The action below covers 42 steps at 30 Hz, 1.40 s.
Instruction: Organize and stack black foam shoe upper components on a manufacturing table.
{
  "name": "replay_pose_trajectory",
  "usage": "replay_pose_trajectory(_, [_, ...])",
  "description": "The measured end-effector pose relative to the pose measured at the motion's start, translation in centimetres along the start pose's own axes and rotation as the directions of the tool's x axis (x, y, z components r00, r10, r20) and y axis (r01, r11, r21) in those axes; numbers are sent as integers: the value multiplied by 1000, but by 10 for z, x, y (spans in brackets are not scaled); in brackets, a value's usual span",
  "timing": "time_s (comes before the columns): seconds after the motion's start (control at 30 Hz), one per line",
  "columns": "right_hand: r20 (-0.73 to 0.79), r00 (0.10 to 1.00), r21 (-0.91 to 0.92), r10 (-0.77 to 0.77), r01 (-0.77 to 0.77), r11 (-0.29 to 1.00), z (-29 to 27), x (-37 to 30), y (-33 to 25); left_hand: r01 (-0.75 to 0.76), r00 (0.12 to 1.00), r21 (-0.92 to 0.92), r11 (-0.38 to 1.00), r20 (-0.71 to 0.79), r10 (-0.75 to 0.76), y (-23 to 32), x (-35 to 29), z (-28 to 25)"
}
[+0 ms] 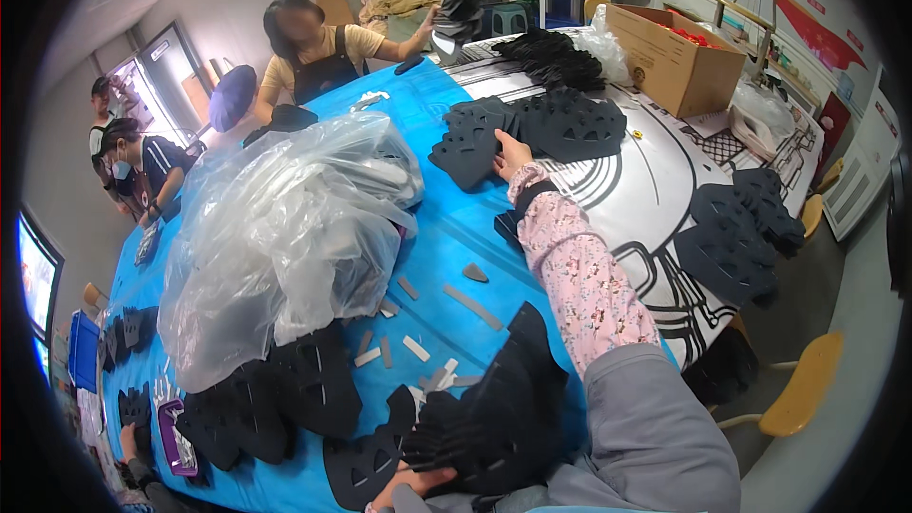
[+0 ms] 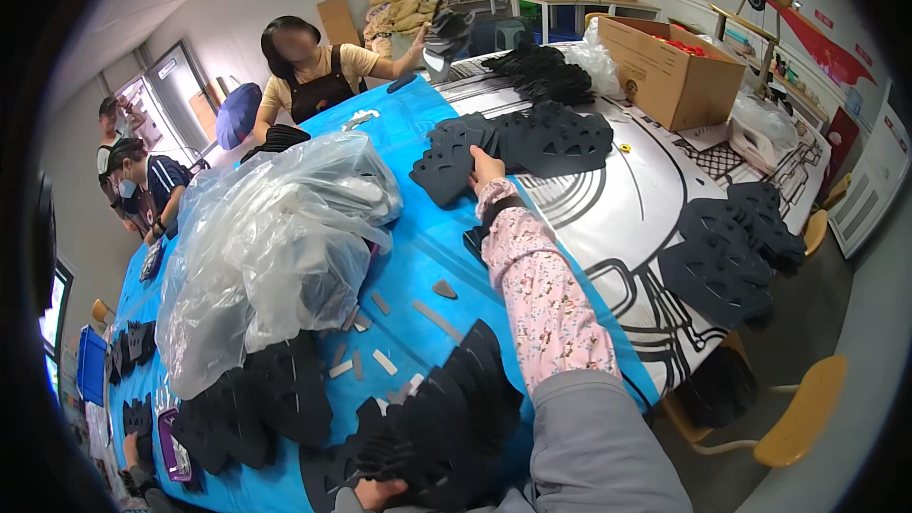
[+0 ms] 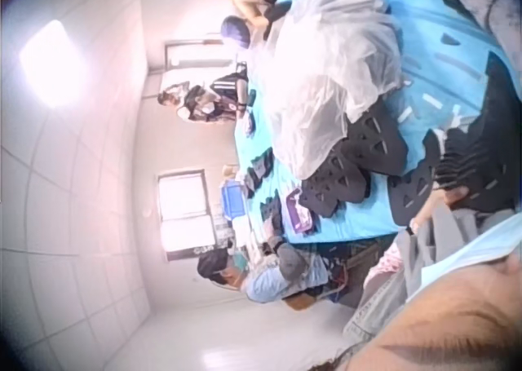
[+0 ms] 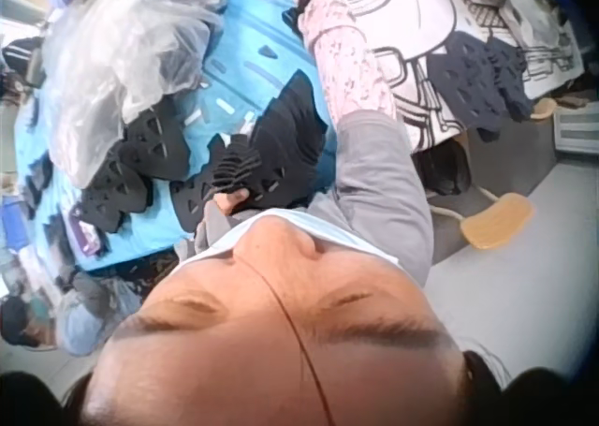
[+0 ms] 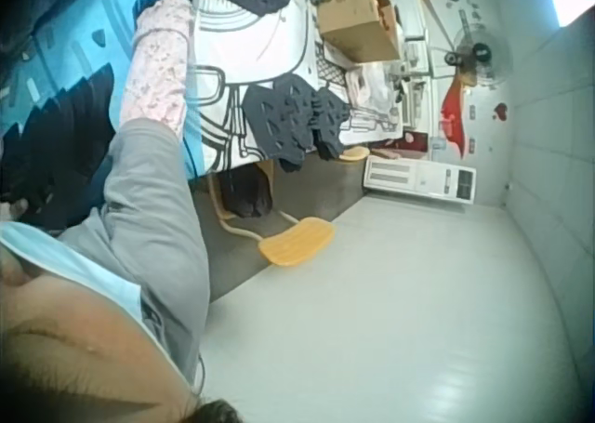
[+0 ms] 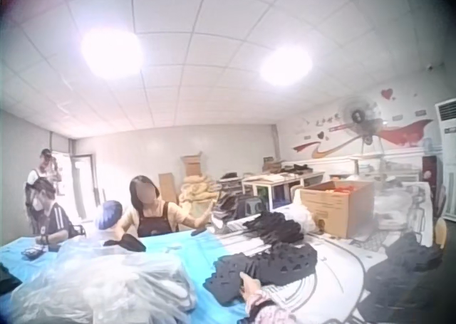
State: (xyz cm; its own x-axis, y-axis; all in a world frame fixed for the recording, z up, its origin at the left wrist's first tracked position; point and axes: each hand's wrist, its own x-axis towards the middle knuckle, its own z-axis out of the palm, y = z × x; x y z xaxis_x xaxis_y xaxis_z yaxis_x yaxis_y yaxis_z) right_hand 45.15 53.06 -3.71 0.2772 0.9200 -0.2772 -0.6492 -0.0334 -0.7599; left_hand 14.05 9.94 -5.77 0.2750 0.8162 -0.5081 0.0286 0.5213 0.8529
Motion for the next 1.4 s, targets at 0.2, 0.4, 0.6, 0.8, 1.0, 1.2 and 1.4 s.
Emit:
replay_pose_trajectory(0.2, [-71, 991, -75, 110, -115, 991, 44, 16, 19, -2, 999, -26, 1000, -32, 1, 42, 26, 31])
replay_pose_trajectory(0.4, [-241, 963, -123, -120, 92, 988, 32, 75, 19, 15, 1000, -64, 998, 22, -14, 140, 96, 84])
replay_pose_trajectory(0.6, [-161, 951, -242, -265, 223, 944, 43, 35, 25, 9, 1000, -106, 994, -11, -10, 59, 48, 34])
replay_pose_trajectory(0.8, [-43, 993, -116, -105, 100, 988, 26, 21, 12, 0, 1000, -138, 990, 27, 4, -17, 8, 11])
replay_pose_trajectory(1.0, [-84, 994, -416, -69, 28, 909, 36, 4, 25, -23, 999, -144, 989, 22, 26, -29, 5, 3])
replay_pose_trajectory(1.2, [-134, 973, -437, -189, 113, 892, 32, 2, 28, 71, 987, -341, 937, 158, -17, -28, -2, 4])
replay_pose_trajectory(1.4, [65, 953, -205, -295, 302, 931, 26, -43, 14, -289, 941, 247, 925, 252, 227, 5, 11, 3])
